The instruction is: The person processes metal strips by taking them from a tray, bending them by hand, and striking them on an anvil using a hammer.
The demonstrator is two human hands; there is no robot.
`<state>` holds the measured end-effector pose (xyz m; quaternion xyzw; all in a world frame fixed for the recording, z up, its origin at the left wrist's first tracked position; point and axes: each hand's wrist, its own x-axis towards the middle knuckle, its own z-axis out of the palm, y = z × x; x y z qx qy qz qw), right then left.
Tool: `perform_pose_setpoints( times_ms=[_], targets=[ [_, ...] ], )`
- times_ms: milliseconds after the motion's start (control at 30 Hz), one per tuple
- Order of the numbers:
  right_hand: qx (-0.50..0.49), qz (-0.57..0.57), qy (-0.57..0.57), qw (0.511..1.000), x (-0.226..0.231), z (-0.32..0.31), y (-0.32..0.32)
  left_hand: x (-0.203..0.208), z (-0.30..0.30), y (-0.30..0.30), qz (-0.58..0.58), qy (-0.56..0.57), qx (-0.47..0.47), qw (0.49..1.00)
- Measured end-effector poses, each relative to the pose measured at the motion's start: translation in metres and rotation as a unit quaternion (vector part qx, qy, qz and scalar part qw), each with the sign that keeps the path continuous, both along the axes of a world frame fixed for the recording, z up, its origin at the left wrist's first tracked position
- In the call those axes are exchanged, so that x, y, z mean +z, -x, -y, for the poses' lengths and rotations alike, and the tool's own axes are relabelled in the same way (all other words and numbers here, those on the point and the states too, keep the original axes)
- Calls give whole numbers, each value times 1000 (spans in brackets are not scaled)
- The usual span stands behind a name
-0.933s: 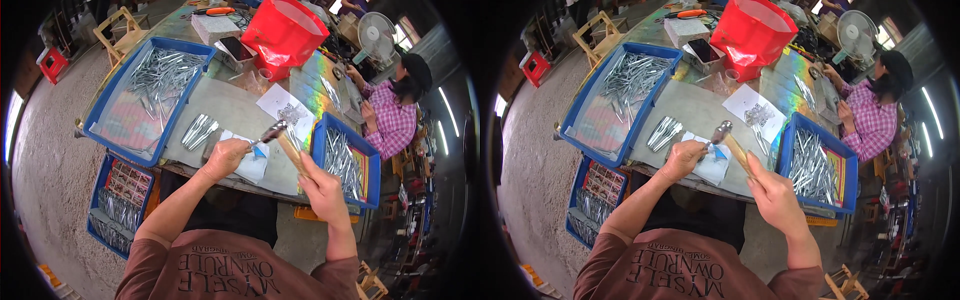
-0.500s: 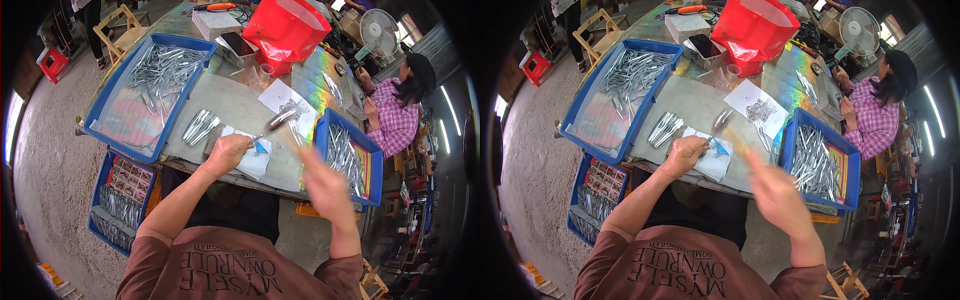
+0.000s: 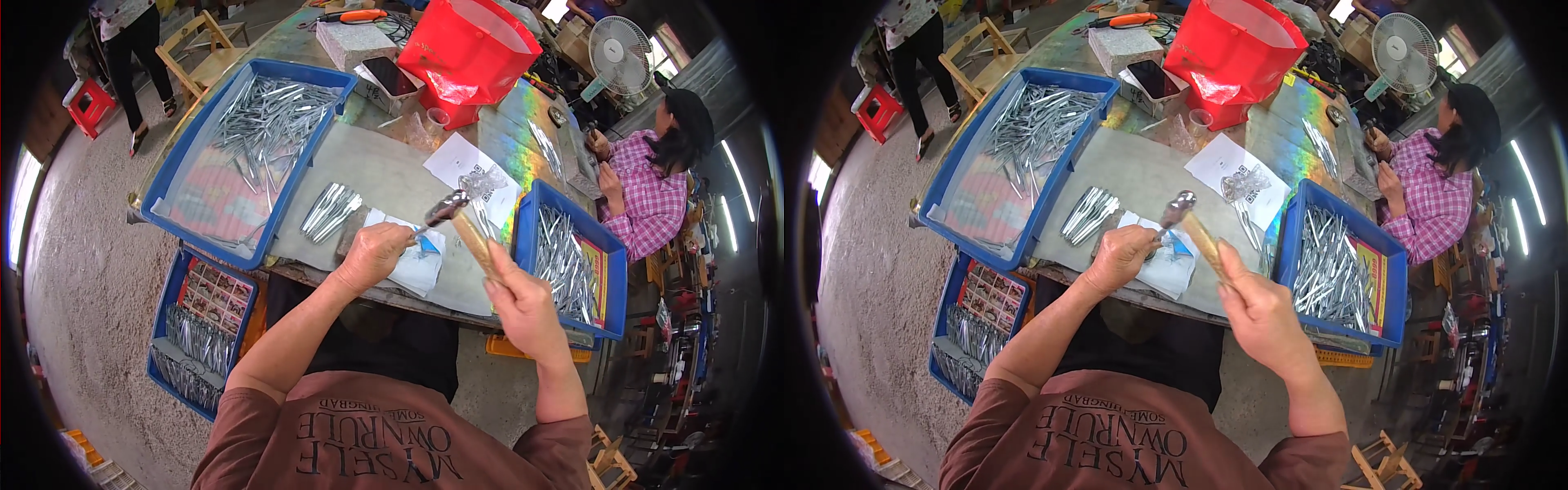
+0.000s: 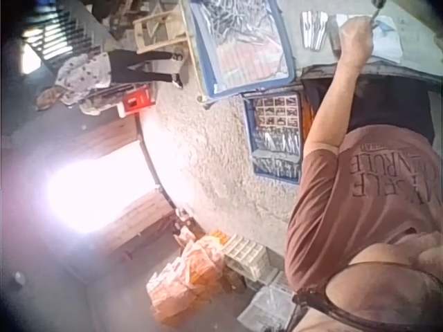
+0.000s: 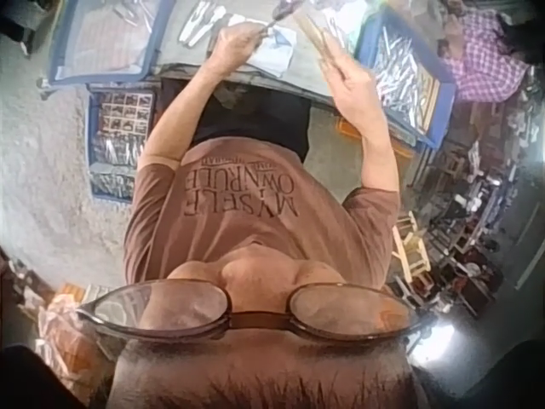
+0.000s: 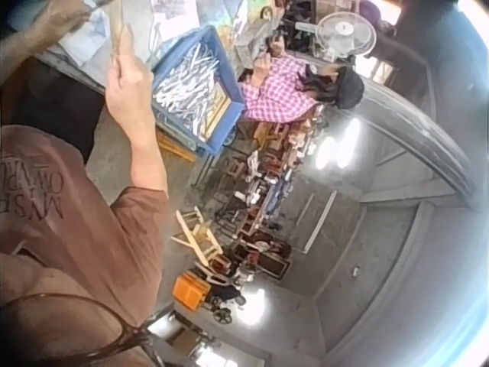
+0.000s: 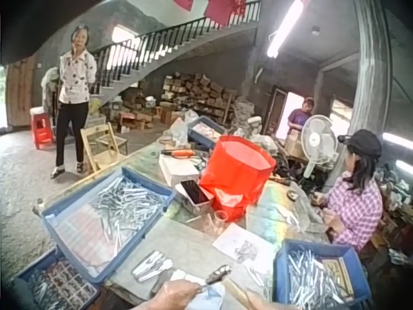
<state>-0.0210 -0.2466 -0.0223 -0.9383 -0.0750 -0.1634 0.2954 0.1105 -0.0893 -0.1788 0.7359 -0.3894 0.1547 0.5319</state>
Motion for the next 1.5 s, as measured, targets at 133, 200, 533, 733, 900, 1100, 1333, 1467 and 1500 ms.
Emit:
perform_pose_setpoints(
  times_ms=[133,200,533,733,900,1100,1333,1467,1500],
  targets=[
    [-12,-85,-106,991,-18,4,0,1,-2,1,-9,-12,2,1000],
    [-21,-91,-151,984,-21,4,-1,3,-2,1,-11,-6,3,1000],
    [-101,-276,-607,738,-95,1,-37,19,-6,-4,-160,37,26,986],
    [-33,-305,-705,639,-119,1,-68,11,-10,-12,-399,216,-24,891],
    [-61,-312,-707,631,-128,3,-79,11,-17,-13,-435,237,-22,868],
    [-42,-305,-674,671,-123,4,-69,10,-32,-23,-402,191,25,895],
    [-134,-220,-584,770,-123,10,-38,9,-70,-24,-252,-68,170,950],
    [-118,-160,-623,756,-131,12,-23,-9,-81,-22,-87,-200,235,947],
    [-117,-161,-624,756,-131,11,-20,-11,-82,-22,-87,-201,237,947]
  ],
)
